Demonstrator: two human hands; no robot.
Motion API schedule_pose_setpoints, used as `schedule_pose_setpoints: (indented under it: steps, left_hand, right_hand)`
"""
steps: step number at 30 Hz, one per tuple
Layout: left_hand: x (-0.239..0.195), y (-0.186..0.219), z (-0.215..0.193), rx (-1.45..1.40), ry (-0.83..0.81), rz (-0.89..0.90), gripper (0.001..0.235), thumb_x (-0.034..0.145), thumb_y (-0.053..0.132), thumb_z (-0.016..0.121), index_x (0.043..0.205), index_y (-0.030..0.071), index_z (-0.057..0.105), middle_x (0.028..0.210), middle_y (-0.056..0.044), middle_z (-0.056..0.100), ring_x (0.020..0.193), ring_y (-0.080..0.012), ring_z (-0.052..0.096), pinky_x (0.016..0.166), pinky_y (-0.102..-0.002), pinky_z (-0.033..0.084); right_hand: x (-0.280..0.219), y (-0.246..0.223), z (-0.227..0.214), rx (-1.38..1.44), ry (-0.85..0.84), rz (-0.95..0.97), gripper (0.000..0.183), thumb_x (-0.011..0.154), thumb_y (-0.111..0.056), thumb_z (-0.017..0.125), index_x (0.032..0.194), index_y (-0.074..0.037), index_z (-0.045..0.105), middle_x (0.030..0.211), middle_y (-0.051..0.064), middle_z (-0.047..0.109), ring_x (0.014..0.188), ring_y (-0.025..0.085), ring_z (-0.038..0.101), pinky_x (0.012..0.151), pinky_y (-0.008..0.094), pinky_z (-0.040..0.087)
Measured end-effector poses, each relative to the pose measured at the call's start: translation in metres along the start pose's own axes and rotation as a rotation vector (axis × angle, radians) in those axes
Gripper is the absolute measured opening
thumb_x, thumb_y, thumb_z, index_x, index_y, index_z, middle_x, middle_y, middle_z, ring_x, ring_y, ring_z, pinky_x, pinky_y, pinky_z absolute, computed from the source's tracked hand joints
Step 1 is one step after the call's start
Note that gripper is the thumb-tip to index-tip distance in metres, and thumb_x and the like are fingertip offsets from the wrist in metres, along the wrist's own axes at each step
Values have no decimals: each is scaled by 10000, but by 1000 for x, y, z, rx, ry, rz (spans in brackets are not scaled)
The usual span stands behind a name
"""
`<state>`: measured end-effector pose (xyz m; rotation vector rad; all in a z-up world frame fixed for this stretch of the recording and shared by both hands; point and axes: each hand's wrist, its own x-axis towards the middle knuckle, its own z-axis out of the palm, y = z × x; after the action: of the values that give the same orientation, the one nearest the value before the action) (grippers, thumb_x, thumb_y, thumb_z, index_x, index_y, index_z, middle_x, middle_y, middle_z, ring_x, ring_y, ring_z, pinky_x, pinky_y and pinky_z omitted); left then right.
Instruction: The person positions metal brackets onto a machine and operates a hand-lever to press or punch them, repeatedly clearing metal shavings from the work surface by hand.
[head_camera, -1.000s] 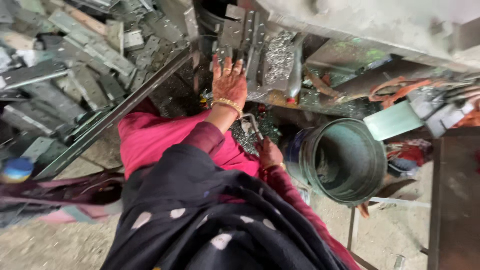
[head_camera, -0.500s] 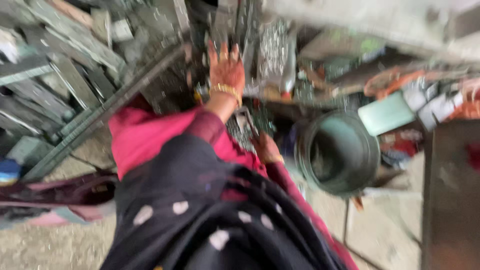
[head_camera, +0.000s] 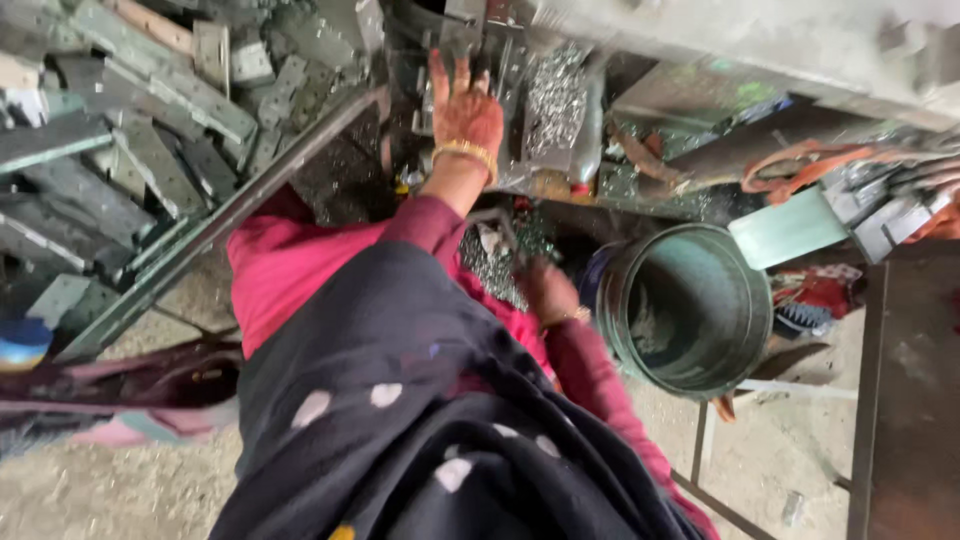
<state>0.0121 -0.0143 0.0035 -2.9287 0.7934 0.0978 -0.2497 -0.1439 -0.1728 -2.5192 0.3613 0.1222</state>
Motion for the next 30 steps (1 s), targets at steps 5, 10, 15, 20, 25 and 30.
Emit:
schedule_pose_setpoints:
  steps: [5, 10, 15, 20, 25, 30]
  left_hand:
    - [-12, -7, -2, -132, 135, 8, 436, 1025, 217, 416, 1406, 184, 626, 1639, -6, 359, 1569, -313, 100, 1216, -658, -51]
    - [19, -6, -4, -101, 57, 3, 429, 1067, 246, 360, 1412, 177, 606, 1650, 35, 330, 1576, -279, 121, 1230, -655, -69]
    - [21, 2, -15, -61, -24, 5, 423, 1052, 226, 364, 1376, 184, 633, 1676, -3, 299, 1578, -306, 129, 1205, -655, -60]
    - [6, -14, -10, -118, 54, 39, 438, 1020, 273, 376, 1385, 182, 601, 1636, -5, 324, 1545, -286, 184, 1218, -628, -71]
    - [-89, -23, 27, -199, 288, 271, 506, 903, 332, 599, 1346, 87, 614, 1509, -88, 491, 1432, -296, 403, 1194, -565, 203]
    - [-84, -34, 24, -214, 682, 536, 176, 1055, 159, 617, 1219, 110, 654, 1332, -89, 567, 1160, -269, 623, 1011, -469, 525]
  right_hand:
    - [-1, -8, 24, 71, 36, 92, 449, 932, -418, 754, 916, -2, 588, 811, 274, 654, 774, 478, 635, 670, 546, 484]
    - [-14, 3, -6, -8, 12, 80, 369, 951, -420, 679, 932, -63, 588, 817, 229, 689, 800, 455, 672, 658, 551, 478]
    - [-1, 6, 40, 115, 38, 84, 419, 879, -395, 760, 996, -40, 571, 825, 274, 667, 811, 506, 638, 625, 568, 480]
    - [-16, -53, -34, -72, 1, 144, 423, 913, -433, 678, 1095, -65, 575, 896, 240, 705, 860, 476, 668, 699, 575, 498]
    - [-16, -118, -105, -145, 13, 147, 449, 922, -440, 623, 1199, -88, 584, 965, 216, 732, 913, 445, 694, 765, 564, 522]
    - [-16, -127, -102, -123, 36, 151, 523, 870, -454, 679, 1241, -98, 582, 1012, 239, 717, 931, 466, 678, 775, 557, 524]
